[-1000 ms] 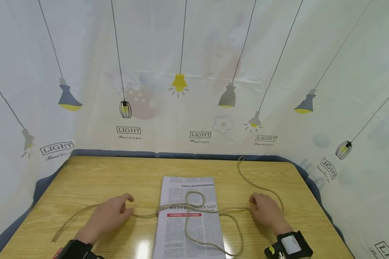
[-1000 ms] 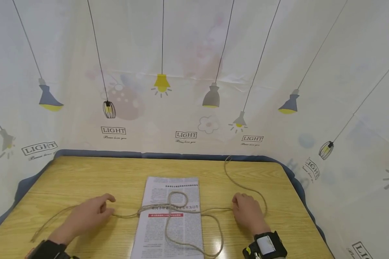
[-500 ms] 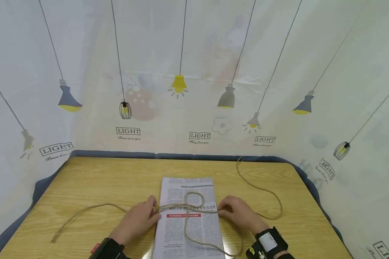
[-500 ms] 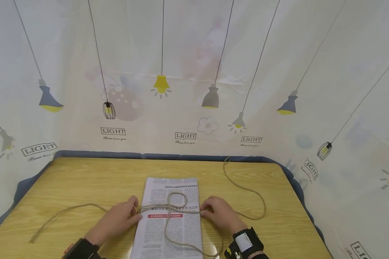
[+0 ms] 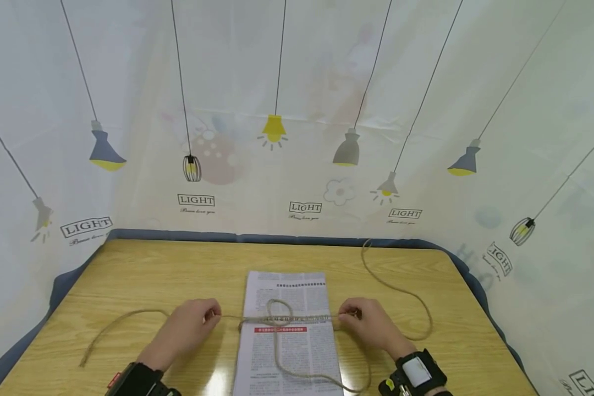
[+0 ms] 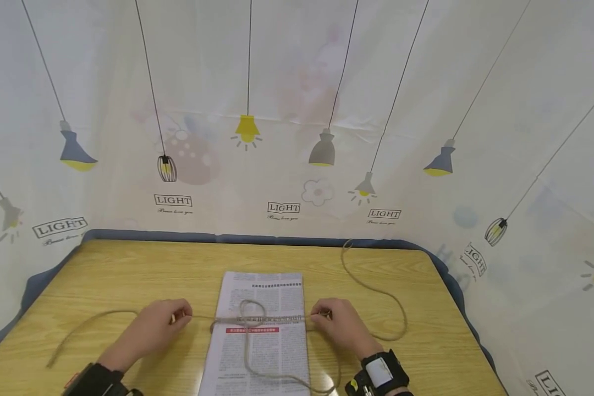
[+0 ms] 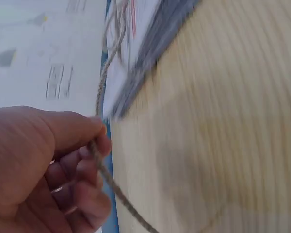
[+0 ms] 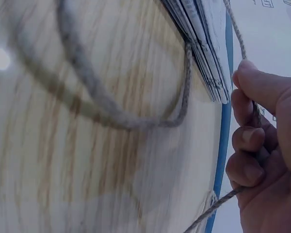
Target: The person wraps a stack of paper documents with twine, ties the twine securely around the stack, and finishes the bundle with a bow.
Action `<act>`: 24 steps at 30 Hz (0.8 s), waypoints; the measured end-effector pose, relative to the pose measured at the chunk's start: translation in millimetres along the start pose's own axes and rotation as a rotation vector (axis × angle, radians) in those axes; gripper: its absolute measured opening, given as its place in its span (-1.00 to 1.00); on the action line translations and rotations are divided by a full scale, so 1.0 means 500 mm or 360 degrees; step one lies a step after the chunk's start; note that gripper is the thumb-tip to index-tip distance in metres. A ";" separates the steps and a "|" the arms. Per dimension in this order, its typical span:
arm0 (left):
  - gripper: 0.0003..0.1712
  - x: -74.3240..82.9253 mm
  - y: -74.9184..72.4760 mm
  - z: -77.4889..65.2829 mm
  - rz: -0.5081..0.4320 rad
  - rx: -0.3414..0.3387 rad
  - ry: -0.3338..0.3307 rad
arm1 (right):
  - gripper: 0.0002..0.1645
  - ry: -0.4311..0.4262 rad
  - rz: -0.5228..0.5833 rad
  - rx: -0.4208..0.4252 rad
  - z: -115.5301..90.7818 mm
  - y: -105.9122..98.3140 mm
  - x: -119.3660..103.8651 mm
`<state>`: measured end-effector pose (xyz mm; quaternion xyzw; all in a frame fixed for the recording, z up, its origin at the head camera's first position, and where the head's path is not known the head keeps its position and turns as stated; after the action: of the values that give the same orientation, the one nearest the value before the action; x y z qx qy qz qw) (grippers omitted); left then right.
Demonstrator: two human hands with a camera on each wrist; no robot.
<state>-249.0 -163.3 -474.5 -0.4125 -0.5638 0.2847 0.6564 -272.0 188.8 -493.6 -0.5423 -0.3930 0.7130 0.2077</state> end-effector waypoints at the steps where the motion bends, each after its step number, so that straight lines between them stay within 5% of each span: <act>1: -0.94 -0.018 -0.012 -0.004 0.0047 0.0020 -0.0049 | -0.94 0.0000 0.0006 0.0011 -0.002 -0.003 0.001; 7: -0.92 -0.137 -0.062 -0.031 0.0273 0.0109 -0.0246 | -0.94 0.0012 0.0034 0.0020 -0.009 -0.010 0.012; 11: -0.92 -0.171 -0.060 -0.036 0.0331 0.0098 -0.0288 | -0.94 0.0028 0.0039 -0.0004 -0.010 -0.005 0.021; 16: -0.81 -0.109 -0.024 -0.022 0.0188 0.0071 -0.0082 | -0.94 0.0055 0.0016 -0.0049 -0.008 0.005 0.017; 21: -0.72 -0.021 0.030 -0.007 -0.0054 -0.0078 0.0149 | -0.88 0.0044 0.0039 -0.0113 0.001 0.018 -0.004; 24: -0.76 0.013 0.052 -0.002 -0.0070 -0.0116 0.0248 | -0.86 -0.0024 0.0077 -0.0167 0.006 0.026 -0.026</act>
<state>-244.2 -145.1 -493.5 -0.4444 -0.5299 0.2166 0.6890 -268.7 170.6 -495.9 -0.5564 -0.4181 0.7002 0.1589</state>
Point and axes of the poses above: each hand's wrist, its own z-axis towards the middle knuckle, its own y-axis out of the palm, x = y × z, the point moved 9 cm from there along z, towards the middle knuckle, and after that the axes turned 2 degrees about x, right-handed, at the moved point
